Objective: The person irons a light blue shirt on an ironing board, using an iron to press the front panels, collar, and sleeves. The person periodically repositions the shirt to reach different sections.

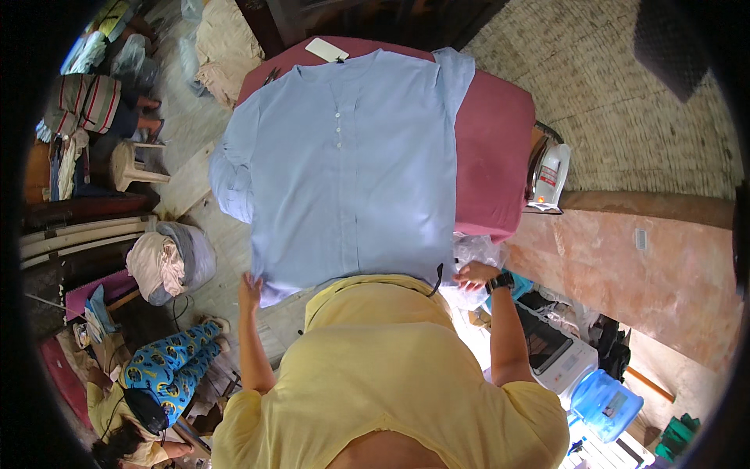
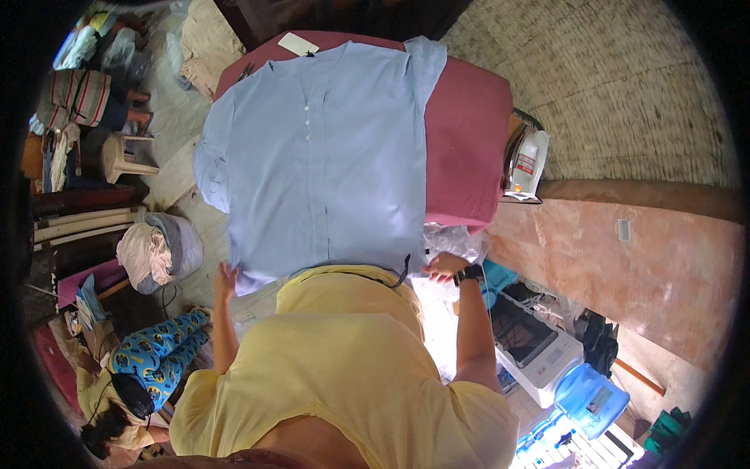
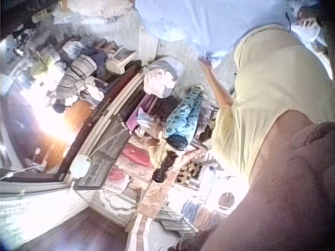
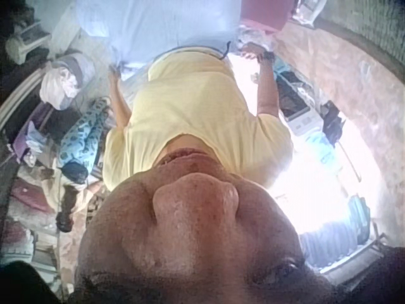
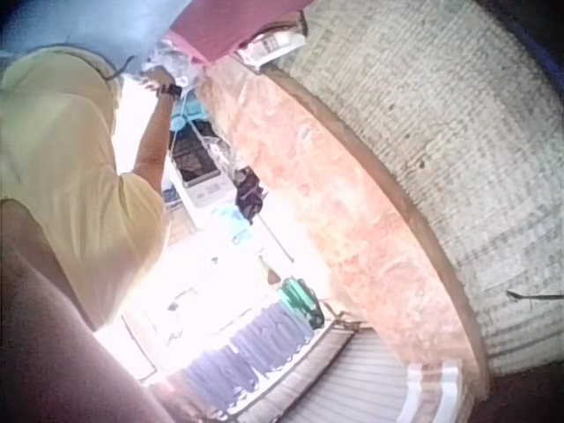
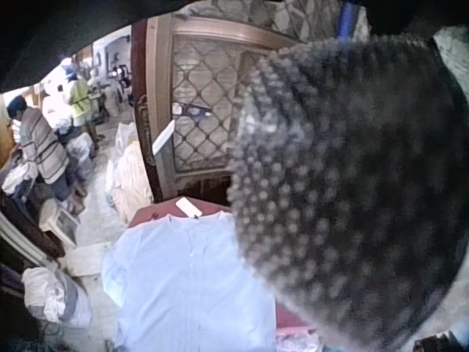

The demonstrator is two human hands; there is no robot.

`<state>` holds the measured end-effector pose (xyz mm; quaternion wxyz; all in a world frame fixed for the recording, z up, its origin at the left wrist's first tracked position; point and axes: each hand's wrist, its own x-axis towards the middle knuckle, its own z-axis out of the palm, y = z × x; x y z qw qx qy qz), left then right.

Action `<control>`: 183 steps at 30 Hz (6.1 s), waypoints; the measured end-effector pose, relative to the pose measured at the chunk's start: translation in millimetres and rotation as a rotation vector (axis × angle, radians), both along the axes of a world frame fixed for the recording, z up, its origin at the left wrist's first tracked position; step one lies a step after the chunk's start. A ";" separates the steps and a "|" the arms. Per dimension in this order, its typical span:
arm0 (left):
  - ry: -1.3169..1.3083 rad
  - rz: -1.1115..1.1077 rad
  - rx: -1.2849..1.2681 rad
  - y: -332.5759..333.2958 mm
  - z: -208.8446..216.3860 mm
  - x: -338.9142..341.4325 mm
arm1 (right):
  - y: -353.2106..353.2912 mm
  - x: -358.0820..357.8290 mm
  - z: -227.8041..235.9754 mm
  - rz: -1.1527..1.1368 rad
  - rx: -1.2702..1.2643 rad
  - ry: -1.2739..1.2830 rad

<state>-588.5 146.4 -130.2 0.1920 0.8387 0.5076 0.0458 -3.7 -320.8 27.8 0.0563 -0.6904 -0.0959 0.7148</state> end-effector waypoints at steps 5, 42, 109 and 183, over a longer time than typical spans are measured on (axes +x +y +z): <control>-0.360 -0.156 0.290 41.4 126.9 300.9 | 92.8 135.1 5.2 0.073 0.803 -1.214; -0.596 -1.070 0.220 8.9 189.0 735.8 | 80.1 323.7 -78.9 -1.583 0.468 -1.272; -0.246 -1.325 -0.125 -141.4 117.6 799.5 | 74.7 251.5 -0.7 -0.068 0.222 -2.095; -0.284 -0.838 0.167 54.5 139.0 805.4 | 103.9 264.1 130.1 -0.140 0.615 -1.647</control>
